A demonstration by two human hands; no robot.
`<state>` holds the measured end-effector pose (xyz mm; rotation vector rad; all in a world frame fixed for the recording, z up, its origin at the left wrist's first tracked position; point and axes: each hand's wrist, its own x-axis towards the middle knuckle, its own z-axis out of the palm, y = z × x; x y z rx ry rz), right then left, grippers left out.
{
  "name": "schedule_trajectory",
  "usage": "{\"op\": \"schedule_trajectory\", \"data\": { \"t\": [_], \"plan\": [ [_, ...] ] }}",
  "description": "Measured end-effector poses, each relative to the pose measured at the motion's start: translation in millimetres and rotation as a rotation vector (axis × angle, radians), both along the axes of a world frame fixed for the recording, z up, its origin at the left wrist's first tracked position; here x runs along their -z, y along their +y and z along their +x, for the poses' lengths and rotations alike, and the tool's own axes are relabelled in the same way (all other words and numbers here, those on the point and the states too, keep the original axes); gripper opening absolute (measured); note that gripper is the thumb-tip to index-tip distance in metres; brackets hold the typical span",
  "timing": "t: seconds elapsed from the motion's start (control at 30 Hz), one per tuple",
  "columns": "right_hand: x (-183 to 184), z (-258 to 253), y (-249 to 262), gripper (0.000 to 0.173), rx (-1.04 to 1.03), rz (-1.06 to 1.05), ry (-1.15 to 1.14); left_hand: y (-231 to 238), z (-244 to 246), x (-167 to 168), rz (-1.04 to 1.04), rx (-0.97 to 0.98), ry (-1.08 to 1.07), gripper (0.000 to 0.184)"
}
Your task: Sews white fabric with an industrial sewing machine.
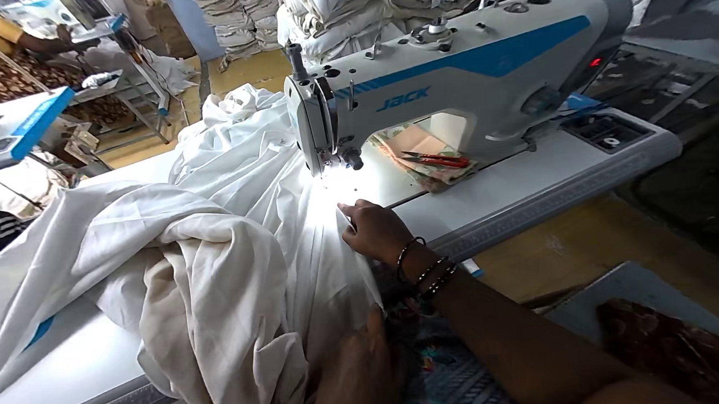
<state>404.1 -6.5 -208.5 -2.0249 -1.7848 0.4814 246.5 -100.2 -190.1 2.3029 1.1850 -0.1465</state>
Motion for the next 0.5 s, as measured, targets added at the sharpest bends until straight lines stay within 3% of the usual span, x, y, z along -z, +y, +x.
{"op": "schedule_trajectory", "data": {
  "t": [0.2,0.27,0.5],
  "plan": [
    [-1,1,9,0.050,-0.011,-0.111,-0.019,-1,3,-6,-0.020,-0.003,0.095,0.043],
    [-1,1,3,0.046,-0.016,-0.024,0.012,-2,5,-4,0.001,0.000,0.122,0.041],
    [-1,1,-1,0.044,-0.015,0.009,0.012,-6,4,16,0.224,-0.001,-0.016,0.029]
  ]
}}
